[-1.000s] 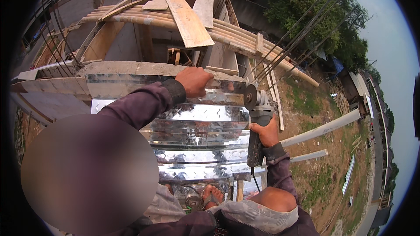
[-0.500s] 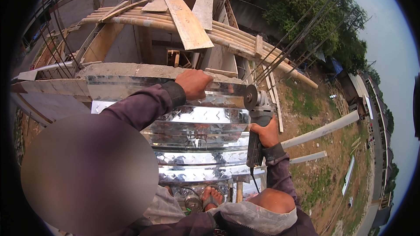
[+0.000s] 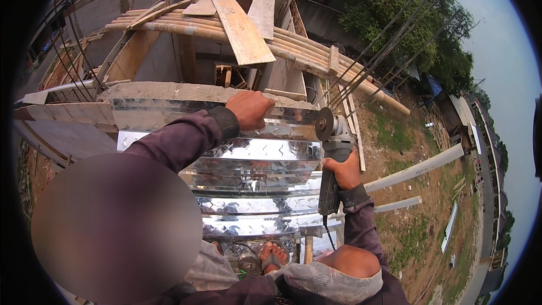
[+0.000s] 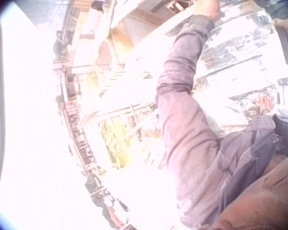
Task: The person uses a hammer to break a hole in a corrugated metal sheet and then uses an angle grinder to cut and enlarge the hole. The person handles the sheet and tools while standing on a construction site.
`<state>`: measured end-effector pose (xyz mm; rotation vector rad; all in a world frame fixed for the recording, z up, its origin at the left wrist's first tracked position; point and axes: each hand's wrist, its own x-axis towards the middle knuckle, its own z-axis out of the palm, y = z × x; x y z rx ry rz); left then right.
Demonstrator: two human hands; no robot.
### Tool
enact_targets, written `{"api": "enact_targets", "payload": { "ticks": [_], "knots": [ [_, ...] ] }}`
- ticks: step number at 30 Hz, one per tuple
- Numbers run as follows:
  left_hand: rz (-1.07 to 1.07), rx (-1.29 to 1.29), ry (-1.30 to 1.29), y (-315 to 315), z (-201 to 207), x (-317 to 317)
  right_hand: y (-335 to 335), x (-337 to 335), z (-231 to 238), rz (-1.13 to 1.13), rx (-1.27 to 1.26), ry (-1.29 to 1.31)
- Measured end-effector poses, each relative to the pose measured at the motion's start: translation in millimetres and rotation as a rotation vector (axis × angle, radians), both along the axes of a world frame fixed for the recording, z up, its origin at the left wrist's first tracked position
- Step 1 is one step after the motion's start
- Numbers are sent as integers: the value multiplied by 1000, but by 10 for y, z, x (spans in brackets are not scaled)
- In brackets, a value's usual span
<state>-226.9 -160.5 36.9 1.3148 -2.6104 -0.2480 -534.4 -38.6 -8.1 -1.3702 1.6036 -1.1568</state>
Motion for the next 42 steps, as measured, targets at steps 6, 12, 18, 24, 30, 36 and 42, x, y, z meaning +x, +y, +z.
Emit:
{"api": "enact_targets", "payload": {
  "ticks": [6,12,18,24,30,36,42],
  "knots": [
    [-6,1,11,-16,-31,-4,-3,-14,-24,-1,-51,4],
    [-10,-2,8,-17,-33,10,-29,-32,-45,11,-53,8],
    [-10,-8,18,-5,-17,6,-23,-8,20,4,-23,-6],
    [-13,-13,21,2,-24,2,-37,-30,1,9,-33,-2],
    [-11,4,21,8,1,1,-49,-31,10,10,-39,3],
    [-27,-16,28,33,-19,-6,-74,7,61,11,-47,-7],
    [4,6,1,-63,-74,-30,86,-29,131,-58,-117,-59]
  ]
}}
